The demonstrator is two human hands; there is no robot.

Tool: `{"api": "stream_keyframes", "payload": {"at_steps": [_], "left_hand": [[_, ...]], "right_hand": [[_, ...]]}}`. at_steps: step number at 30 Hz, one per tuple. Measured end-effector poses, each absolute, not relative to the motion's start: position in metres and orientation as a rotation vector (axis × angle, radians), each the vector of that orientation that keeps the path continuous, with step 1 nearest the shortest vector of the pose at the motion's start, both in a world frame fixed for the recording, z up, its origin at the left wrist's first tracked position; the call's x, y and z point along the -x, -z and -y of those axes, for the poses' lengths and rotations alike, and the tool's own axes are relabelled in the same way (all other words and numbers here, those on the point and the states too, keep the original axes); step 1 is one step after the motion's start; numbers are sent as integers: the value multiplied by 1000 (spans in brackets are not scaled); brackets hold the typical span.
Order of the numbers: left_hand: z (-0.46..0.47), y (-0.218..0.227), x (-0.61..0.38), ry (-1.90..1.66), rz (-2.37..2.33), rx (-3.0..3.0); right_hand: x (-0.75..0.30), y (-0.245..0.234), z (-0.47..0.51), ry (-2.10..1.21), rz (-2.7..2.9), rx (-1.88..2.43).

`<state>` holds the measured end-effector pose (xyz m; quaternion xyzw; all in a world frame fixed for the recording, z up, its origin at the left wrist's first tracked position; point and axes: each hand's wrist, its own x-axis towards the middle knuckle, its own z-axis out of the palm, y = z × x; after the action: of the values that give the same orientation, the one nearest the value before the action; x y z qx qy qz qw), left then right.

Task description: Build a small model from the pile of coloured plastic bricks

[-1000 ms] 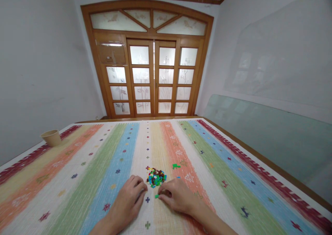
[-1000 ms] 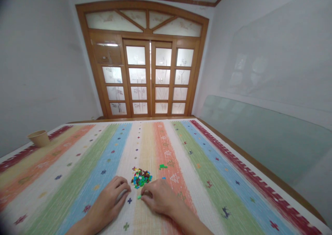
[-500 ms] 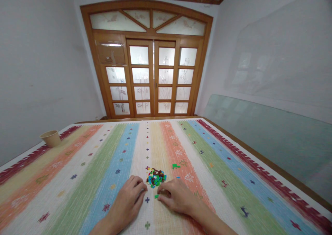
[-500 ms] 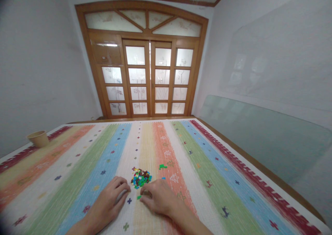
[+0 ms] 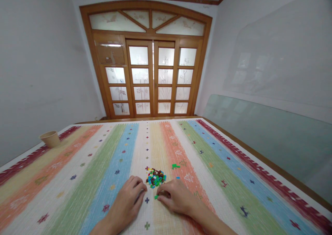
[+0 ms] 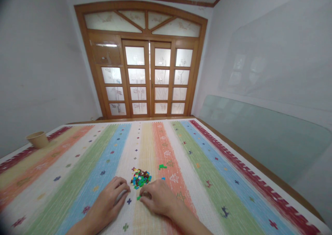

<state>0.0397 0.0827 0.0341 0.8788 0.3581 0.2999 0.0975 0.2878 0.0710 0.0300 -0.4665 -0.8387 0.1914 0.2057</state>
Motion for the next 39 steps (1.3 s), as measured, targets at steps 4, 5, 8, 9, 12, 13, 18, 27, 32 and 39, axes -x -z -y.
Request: {"api": "stream_keyframes", "payload": {"at_steps": [4,5,8,9,12,13,18,27,32,39], "left_hand": [[-83,-35,-40,-886,-1056,-2604],[-83,-36,-41,-887,-1055,-2604],[-83,-36,-41,-903,-1051,-2604],[-83,-36,-41,-913,-1048,-2602],[-83,-36,-41,-943,-1049,-2588],[-82,-36,-41,-948,-1048,-2583],[-83,-36,-41,-948,-1044,-2575],[-82,-39,-41,-915,-1043,-2582],[-81,-40,-42,-950,-1030,-2588],[-82,-39,-42,-935,-1046,-2598]], "right_hand": [[-288,-35,-70,-547,2340,1315],[-288,-36,-70,-549,2339,1317],[-288,-36,-70,-552,2339,1318],[-288,-36,-70,-550,2340,1316],[-288,-34,-70,-548,2334,1314],[-288,-33,-71,-548,2329,1312],[-290,-35,-72,-533,2296,1322],[-297,-42,-77,-479,2258,1384],[-303,-44,-80,-443,2212,1412],[-318,-47,-90,-386,2139,1462]]}}
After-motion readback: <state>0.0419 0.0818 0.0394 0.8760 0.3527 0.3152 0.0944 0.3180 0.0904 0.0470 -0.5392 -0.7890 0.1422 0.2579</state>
